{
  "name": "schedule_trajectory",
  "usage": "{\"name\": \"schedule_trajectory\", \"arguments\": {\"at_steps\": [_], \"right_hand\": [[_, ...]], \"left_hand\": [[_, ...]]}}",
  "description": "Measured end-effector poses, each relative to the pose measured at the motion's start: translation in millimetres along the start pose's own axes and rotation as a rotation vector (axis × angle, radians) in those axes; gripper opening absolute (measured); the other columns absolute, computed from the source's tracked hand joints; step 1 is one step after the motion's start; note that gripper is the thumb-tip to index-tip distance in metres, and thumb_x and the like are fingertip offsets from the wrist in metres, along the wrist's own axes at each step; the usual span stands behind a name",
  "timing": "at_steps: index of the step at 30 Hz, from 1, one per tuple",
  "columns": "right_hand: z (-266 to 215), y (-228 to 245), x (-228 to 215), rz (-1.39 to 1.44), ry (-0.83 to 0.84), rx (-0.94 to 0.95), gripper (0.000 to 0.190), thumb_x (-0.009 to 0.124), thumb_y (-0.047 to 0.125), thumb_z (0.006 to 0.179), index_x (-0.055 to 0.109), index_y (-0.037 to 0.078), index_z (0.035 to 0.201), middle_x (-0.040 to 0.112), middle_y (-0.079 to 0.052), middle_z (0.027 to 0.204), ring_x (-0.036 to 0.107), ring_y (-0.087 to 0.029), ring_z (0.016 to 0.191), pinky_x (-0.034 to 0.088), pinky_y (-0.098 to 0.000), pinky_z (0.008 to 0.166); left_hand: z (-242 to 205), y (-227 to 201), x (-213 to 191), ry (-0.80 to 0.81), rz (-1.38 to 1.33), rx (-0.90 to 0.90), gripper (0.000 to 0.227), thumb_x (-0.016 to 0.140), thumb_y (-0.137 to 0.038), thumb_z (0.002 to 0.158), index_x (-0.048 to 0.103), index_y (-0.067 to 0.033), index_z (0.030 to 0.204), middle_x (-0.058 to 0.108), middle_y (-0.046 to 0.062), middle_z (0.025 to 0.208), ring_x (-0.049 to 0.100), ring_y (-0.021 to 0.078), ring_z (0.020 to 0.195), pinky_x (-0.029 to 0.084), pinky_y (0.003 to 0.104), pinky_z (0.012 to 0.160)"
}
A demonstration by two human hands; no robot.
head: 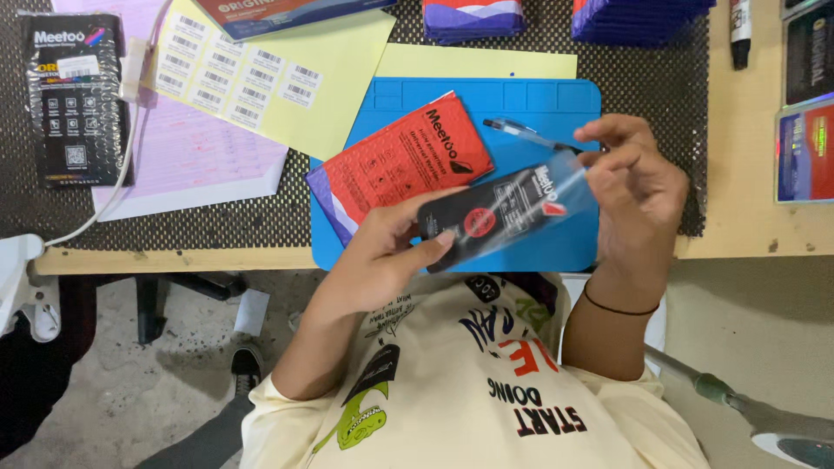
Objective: The person repeatedly unpacks phone screen assemblies from red Meetoo boxes, applies a barcode sticker to the back of each screen, and writes on the sticker with a pen. The labeled screens are then placed into a cardboard box.
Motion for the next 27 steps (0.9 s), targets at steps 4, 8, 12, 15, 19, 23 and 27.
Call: {"name": "schedule_trajectory", "arguments": {"at_steps": [4, 8, 12, 15, 19, 23, 27], "right_hand": [[1.0, -23.8, -6.8, 0.022, -0.061, 0.096, 0.013, 0.061, 0.018, 0.098, 0.062, 0.009, 0.088, 0.061, -0.011, 0.122, 0.064, -0.023, 0.116, 0.062, -0.0337, 0.088], [-5.1, -32.4, -7.9, 0.212, -0.103, 0.186, 0.016, 0.06, 0.018, 0.097, 0.058, 0.007, 0.087, 0.064, -0.011, 0.101, 0.068, -0.025, 0.083, 0.059, -0.0338, 0.076], [-12.3, -19.8, -12.6, 0.221, -0.14, 0.145, 0.018, 0.064, 0.022, 0.098, 0.057, 0.011, 0.086, 0.064, -0.008, 0.1, 0.07, -0.026, 0.09, 0.058, -0.0362, 0.082], [-15.9, 5.7, -7.5, 0.158, -0.149, 0.054, 0.021, 0.068, 0.027, 0.096, 0.058, 0.012, 0.084, 0.064, -0.008, 0.097, 0.068, -0.024, 0.084, 0.057, -0.0343, 0.082], [-24.1, 26.3, -0.2, 0.087, -0.125, -0.031, 0.025, 0.069, 0.031, 0.098, 0.059, 0.01, 0.088, 0.064, -0.009, 0.099, 0.069, -0.025, 0.091, 0.059, -0.0382, 0.09], [-31.7, 46.1, 9.9, 0.011, -0.12, -0.098, 0.028, 0.068, 0.032, 0.098, 0.058, 0.008, 0.087, 0.061, -0.012, 0.097, 0.065, -0.027, 0.094, 0.061, -0.0401, 0.094], [-35.4, 54.8, 18.3, 0.012, -0.086, -0.128, 0.023, 0.066, 0.025, 0.098, 0.058, 0.008, 0.086, 0.06, -0.013, 0.097, 0.063, -0.027, 0.095, 0.061, -0.0403, 0.094]], "left_hand": [[8.6, 7.8, -3.3, 0.061, 0.016, 0.007, 0.039, 0.054, -0.026, 0.105, 0.064, -0.0073, 0.138, 0.066, -0.003, 0.107, 0.055, 0.0077, 0.089, 0.045, 0.022, 0.079], [18.5, 21.3, -11.2, 0.037, -0.149, -0.038, 0.04, 0.055, -0.03, 0.104, 0.067, -0.0074, 0.135, 0.067, -0.003, 0.095, 0.058, 0.006, 0.081, 0.043, 0.019, 0.06], [23.9, 14.2, -16.2, 0.025, -0.258, -0.024, 0.041, 0.052, -0.029, 0.106, 0.066, 0.0003, 0.131, 0.073, 0.011, 0.119, 0.07, 0.0175, 0.109, 0.059, 0.027, 0.093], [23.7, -8.1, -14.1, 0.097, -0.169, 0.086, 0.041, 0.048, -0.029, 0.108, 0.065, -0.0009, 0.132, 0.071, 0.012, 0.13, 0.069, 0.0197, 0.12, 0.054, 0.028, 0.104], [23.1, 0.4, -16.3, 0.115, -0.269, 0.035, 0.044, 0.05, -0.03, 0.107, 0.063, 0.0013, 0.135, 0.068, 0.014, 0.133, 0.068, 0.0217, 0.122, 0.058, 0.03, 0.103], [23.4, 1.1, -19.1, 0.116, -0.204, 0.062, 0.042, 0.048, -0.029, 0.108, 0.065, 0.0023, 0.131, 0.071, 0.014, 0.126, 0.069, 0.0216, 0.115, 0.057, 0.029, 0.101], [21.6, 0.6, -22.4, 0.066, -0.228, 0.045, 0.041, 0.048, -0.027, 0.107, 0.067, 0.002, 0.128, 0.072, 0.017, 0.123, 0.072, 0.0236, 0.111, 0.058, 0.03, 0.094]]}}
Point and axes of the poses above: each hand's wrist, its own z-axis towards the middle knuckle, its own x-axis out of the palm, y = z × x, the point moved 10 cm from there along z, towards the middle knuckle
